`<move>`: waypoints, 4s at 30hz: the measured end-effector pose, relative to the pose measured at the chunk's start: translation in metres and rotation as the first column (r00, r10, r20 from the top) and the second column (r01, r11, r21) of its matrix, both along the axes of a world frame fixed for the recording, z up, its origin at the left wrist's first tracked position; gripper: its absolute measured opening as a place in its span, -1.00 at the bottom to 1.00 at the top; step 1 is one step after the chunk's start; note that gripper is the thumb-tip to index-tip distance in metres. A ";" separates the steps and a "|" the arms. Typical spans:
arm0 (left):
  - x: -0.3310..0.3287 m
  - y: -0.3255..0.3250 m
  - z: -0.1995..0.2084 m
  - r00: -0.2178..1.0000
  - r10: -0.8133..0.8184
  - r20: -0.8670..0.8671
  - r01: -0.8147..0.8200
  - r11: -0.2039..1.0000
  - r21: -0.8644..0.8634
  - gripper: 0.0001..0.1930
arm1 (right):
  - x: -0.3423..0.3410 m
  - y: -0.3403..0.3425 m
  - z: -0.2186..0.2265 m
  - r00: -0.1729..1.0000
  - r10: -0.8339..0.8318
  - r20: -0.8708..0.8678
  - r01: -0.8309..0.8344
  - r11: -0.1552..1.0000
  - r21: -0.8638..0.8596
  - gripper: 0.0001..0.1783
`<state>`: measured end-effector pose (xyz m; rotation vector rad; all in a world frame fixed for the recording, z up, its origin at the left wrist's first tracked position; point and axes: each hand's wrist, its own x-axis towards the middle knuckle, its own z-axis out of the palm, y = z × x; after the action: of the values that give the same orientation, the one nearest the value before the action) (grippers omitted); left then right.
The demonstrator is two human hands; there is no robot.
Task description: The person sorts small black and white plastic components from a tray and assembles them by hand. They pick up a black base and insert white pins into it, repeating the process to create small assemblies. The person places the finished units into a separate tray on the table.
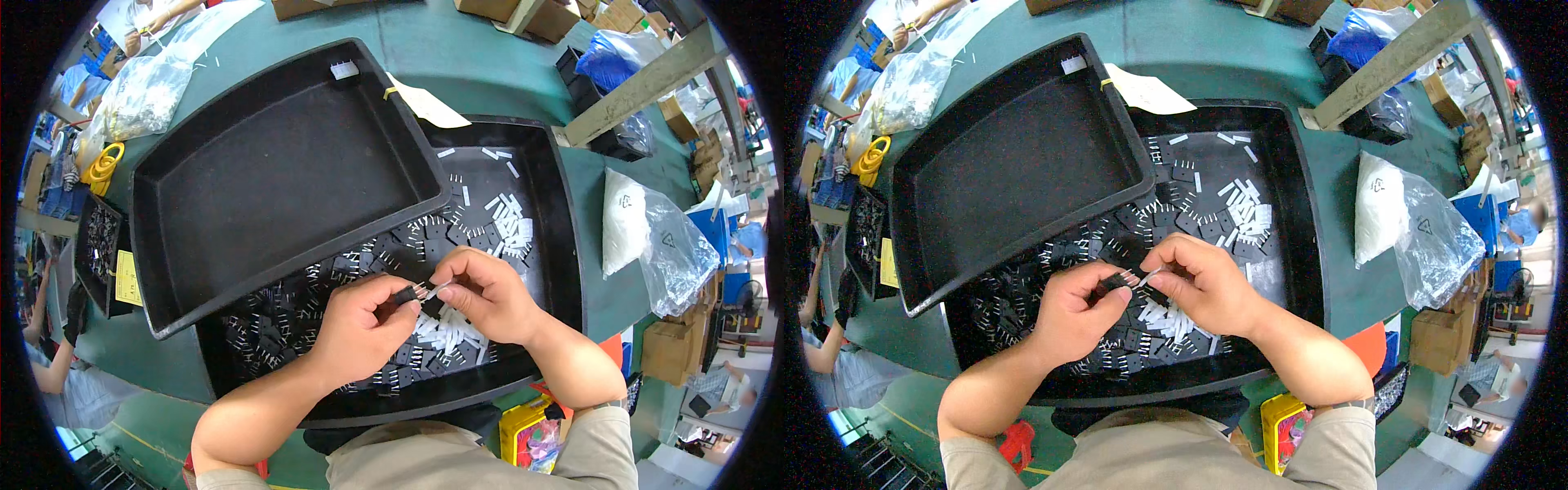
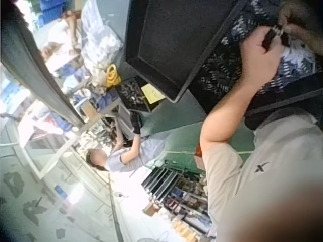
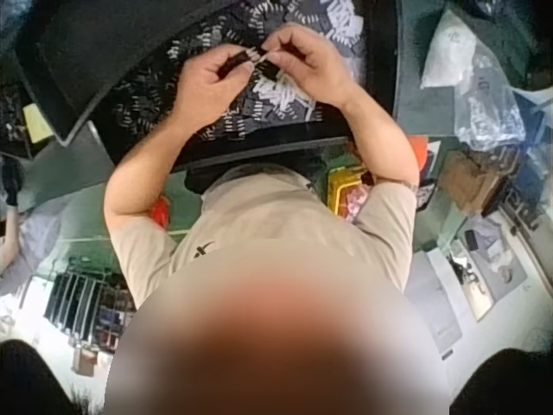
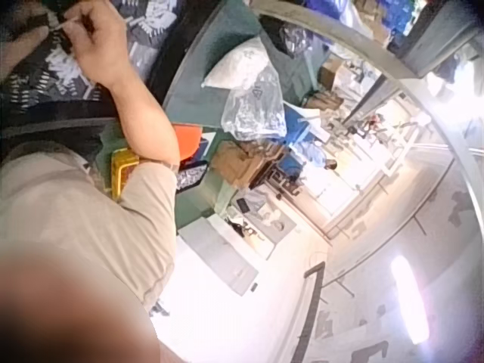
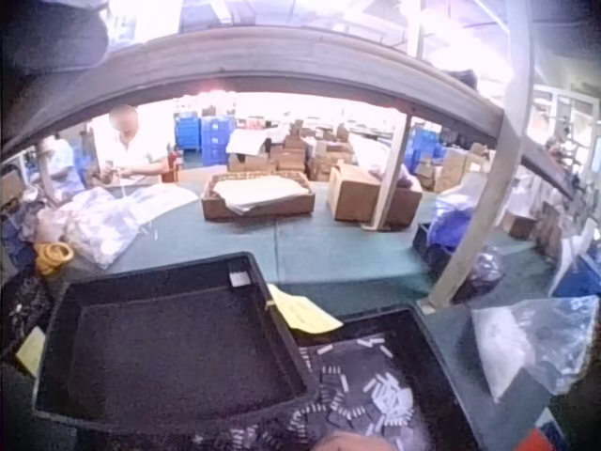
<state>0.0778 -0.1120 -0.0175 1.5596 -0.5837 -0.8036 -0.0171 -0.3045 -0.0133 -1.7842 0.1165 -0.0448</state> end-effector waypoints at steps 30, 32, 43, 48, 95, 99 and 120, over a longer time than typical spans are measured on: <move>0.010 0.001 0.001 0.969 -0.246 -0.011 0.244 0.952 0.185 -0.91 | -0.002 0.006 -0.010 0.977 0.068 -0.201 0.019 0.916 0.401 -0.68; 0.008 0.001 -0.006 0.988 -0.150 -0.041 0.154 0.977 0.149 -0.90 | 0.001 0.005 -0.004 0.966 0.058 -0.251 0.052 0.910 0.411 -0.69; 0.012 0.000 -0.002 0.982 -0.120 -0.144 0.141 0.980 0.143 -0.81 | 0.000 0.003 0.001 0.945 0.017 -0.328 0.105 0.930 0.353 -0.93; 0.009 0.001 -0.006 0.982 -0.128 -0.136 0.146 0.981 0.129 -0.81 | -0.002 0.007 -0.003 0.938 0.028 -0.345 0.099 0.933 0.345 -0.91; 0.010 0.001 -0.001 0.940 -0.182 -0.290 0.212 0.974 0.076 -0.84 | 0.002 0.000 0.009 0.926 0.066 -0.371 0.093 0.914 0.395 -0.92; 0.010 0.000 -0.002 0.945 -0.203 -0.257 0.235 0.967 0.101 -0.84 | -0.002 0.000 0.006 0.934 0.067 -0.351 0.076 0.923 0.378 -0.93; 0.021 -0.002 -0.009 0.928 -0.319 -0.193 0.354 0.916 0.187 -0.92 | 0.012 -0.006 -0.006 0.992 -0.069 -0.101 0.021 0.908 -0.418 -0.82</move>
<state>0.0993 -0.1139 -0.0261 1.5952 -0.6745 -1.2810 -0.0051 -0.3108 -0.0196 -2.2137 0.2454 -0.0006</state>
